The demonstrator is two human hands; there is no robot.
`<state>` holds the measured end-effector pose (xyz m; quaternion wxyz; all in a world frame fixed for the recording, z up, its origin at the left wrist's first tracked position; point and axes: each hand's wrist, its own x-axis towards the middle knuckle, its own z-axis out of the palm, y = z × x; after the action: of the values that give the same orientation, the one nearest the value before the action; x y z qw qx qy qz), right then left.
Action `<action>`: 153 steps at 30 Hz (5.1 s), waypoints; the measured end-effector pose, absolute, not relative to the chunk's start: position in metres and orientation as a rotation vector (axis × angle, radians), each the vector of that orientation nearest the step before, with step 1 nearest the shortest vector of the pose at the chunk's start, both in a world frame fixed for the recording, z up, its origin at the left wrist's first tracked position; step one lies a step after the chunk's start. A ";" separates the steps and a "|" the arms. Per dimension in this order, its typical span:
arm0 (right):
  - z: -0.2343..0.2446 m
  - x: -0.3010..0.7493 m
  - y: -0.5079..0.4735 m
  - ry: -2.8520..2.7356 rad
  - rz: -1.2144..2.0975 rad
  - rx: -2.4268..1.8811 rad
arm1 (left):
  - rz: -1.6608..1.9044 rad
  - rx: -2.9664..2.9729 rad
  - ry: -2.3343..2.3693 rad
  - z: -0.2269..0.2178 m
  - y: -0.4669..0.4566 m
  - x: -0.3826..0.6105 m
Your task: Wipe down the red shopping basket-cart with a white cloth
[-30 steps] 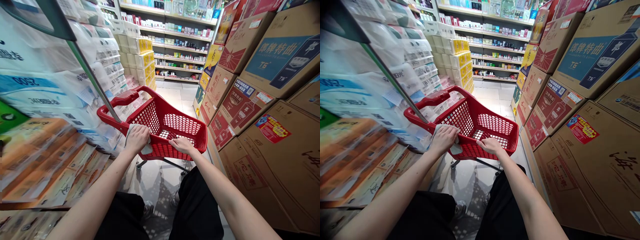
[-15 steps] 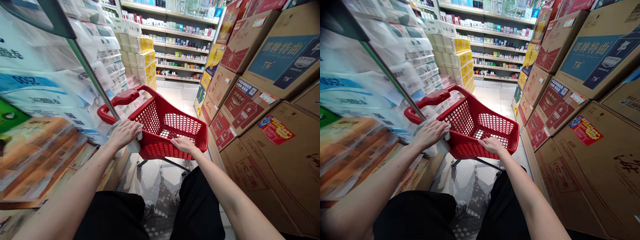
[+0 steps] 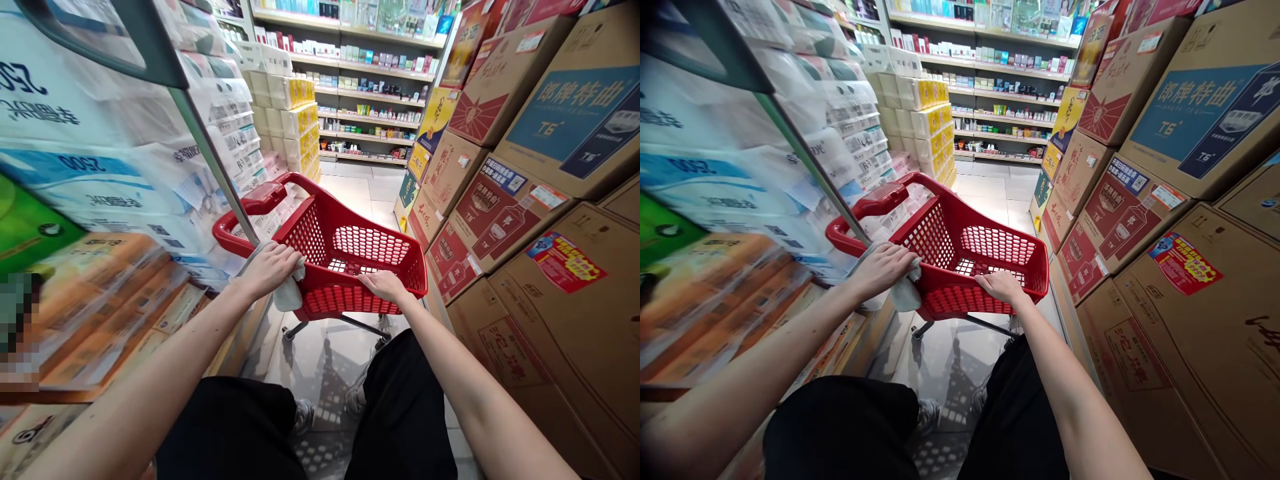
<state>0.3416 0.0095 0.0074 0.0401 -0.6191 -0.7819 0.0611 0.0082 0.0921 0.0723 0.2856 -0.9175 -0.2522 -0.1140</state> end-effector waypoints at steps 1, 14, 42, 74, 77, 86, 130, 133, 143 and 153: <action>0.008 0.342 0.010 -2.391 0.188 -1.924 | -0.280 -2.449 -0.664 0.073 0.090 0.011; 0.019 0.295 0.036 -2.299 0.256 -2.094 | -0.239 -2.342 -0.746 0.073 0.067 0.042; 0.012 0.317 0.020 -2.289 -0.001 -1.973 | -0.451 -2.785 -0.519 0.067 0.075 -0.031; 0.016 0.261 0.032 -2.207 -0.037 -1.775 | -0.734 -2.633 -0.808 0.000 0.045 -0.019; 0.018 0.265 0.029 -2.202 -0.050 -1.778 | -0.817 -2.579 -0.959 0.006 0.043 -0.026; 0.025 0.264 0.026 -2.182 -0.004 -1.856 | -1.100 -2.423 -1.354 0.004 0.052 -0.017; 0.021 0.296 0.031 -2.171 0.033 -1.948 | -0.598 -2.341 -1.387 0.100 0.075 0.008; 0.028 0.292 0.039 -2.103 0.126 -2.071 | -0.519 -2.383 -1.406 0.107 0.080 0.015; 0.043 0.247 0.066 -1.987 0.237 -1.998 | -0.529 -2.411 -1.332 0.099 0.081 0.037; 0.033 0.265 0.059 -2.023 0.108 -1.953 | -0.619 -2.676 -0.848 0.110 0.078 -0.019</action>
<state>0.2654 0.0585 0.0332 0.1629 -0.6848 -0.7093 0.0377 -0.0194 0.0785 0.1098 0.1333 -0.9226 -0.2923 -0.2133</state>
